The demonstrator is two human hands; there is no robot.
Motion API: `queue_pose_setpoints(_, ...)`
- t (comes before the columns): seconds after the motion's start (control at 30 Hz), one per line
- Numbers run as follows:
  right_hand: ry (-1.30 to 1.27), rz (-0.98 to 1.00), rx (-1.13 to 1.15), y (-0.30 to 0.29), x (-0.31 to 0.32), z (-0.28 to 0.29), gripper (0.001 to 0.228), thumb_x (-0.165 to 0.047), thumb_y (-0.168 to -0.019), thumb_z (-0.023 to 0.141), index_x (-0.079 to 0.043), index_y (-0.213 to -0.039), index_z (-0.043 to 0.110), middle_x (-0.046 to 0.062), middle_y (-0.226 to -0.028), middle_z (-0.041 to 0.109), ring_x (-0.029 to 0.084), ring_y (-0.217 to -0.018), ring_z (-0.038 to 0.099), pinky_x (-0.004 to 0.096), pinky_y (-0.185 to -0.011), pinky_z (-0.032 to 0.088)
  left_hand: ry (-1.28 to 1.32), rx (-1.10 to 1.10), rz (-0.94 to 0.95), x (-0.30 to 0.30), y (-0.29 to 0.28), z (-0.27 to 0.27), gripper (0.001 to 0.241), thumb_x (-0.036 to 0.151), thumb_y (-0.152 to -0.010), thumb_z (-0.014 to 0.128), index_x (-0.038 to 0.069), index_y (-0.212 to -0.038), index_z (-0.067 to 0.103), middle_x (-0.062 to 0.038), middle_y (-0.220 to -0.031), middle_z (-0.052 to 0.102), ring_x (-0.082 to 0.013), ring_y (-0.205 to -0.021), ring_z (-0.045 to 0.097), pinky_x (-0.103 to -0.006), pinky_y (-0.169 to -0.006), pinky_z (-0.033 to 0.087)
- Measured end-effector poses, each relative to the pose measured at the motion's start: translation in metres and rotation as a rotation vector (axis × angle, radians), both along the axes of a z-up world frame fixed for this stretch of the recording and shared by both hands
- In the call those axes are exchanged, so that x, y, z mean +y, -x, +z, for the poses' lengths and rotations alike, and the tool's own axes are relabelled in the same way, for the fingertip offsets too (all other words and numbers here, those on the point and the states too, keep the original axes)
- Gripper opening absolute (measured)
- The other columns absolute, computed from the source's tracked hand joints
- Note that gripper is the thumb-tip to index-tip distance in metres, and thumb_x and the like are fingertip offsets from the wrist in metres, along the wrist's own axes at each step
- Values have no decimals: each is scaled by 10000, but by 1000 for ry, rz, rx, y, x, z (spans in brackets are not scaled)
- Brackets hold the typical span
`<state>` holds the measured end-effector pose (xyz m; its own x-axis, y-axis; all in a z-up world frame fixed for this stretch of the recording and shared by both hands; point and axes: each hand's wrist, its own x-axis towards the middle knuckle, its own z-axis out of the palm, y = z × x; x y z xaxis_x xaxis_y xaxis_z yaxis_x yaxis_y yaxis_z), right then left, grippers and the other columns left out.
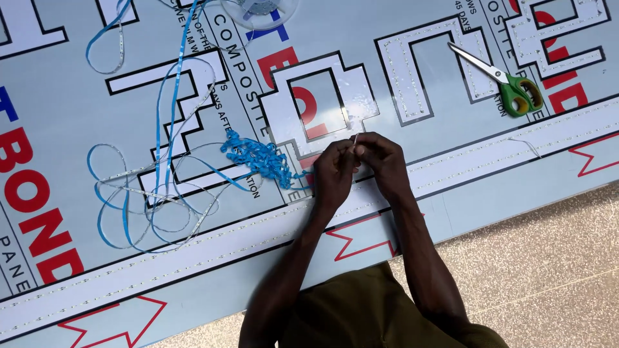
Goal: Applying and cutting LED strips onto a sign letter cutout
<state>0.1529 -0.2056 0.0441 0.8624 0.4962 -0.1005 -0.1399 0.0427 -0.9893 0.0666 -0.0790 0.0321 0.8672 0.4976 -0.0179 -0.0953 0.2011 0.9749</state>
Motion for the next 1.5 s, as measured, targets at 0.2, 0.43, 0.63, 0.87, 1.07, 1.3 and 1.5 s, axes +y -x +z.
queue_pose_setpoints(0.2,-168,-282,177,-17,-12,23,55,-162,-1172,667,-112,-1160,645,89,-1184,759,278,-1278,775,398,-1059,622,120,59,-207,-35,-6,-16,490,113,-1214,570,-148,-1619,479,-281,-1107,756,-268,-1028,747,-381,-947,682)
queue_pose_setpoints(0.43,-196,-171,79,-80,-5,15,197,-156,-1190,678,-105,-1375,628,81,-875,682,179,-681,752,285,-695,629,-481,17,-46,-29,-13,13,424,276,-1195,618,-35,-1480,658,-285,-1285,712,-485,-1152,742,-581,-993,642)
queue_pose_setpoints(0.63,30,-88,-48,-107,29,-3,372,-51,-1184,644,-56,-1547,561,124,-873,709,168,-581,703,296,-563,583,-519,-11,86,47,-81,-4,336,318,-1204,656,32,-1376,701,-152,-1178,702,-360,-1167,748,-445,-1004,639)
queue_pose_setpoints(0.87,80,-37,-57,-121,50,-16,302,-71,-1178,643,-44,-1451,517,138,-878,747,193,-596,751,283,-494,599,-562,37,16,101,-136,-25,161,139,-1122,726,78,-1266,763,-87,-1034,695,-268,-1034,709,-443,-977,613)
queue_pose_setpoints(1.07,61,9,-103,-115,58,-30,239,-70,-1187,630,-43,-1407,541,138,-925,749,184,-660,774,286,-567,618,-513,-5,-48,90,-138,-25,104,288,-1075,841,197,-1125,838,21,-918,770,-211,-1012,696,-416,-1036,526)
queue_pose_setpoints(1.3,105,64,-254,-101,59,-16,181,-60,-1207,609,-30,-1384,625,134,-936,748,182,-734,775,323,-714,617,-414,-45,-76,90,-137,-25,69,227,-1044,826,193,-984,825,10,-779,779,-248,-969,674,-432,-1048,498)
queue_pose_setpoints(1.5,68,144,-210,-104,51,-21,262,-74,-1203,644,-5,-1456,647,161,-1051,781,175,-788,783,321,-714,626,-345,-30,-66,94,-128,-16,67,193,-1055,809,132,-1027,808,-81,-879,767,-288,-1001,669,-449,-1046,491)
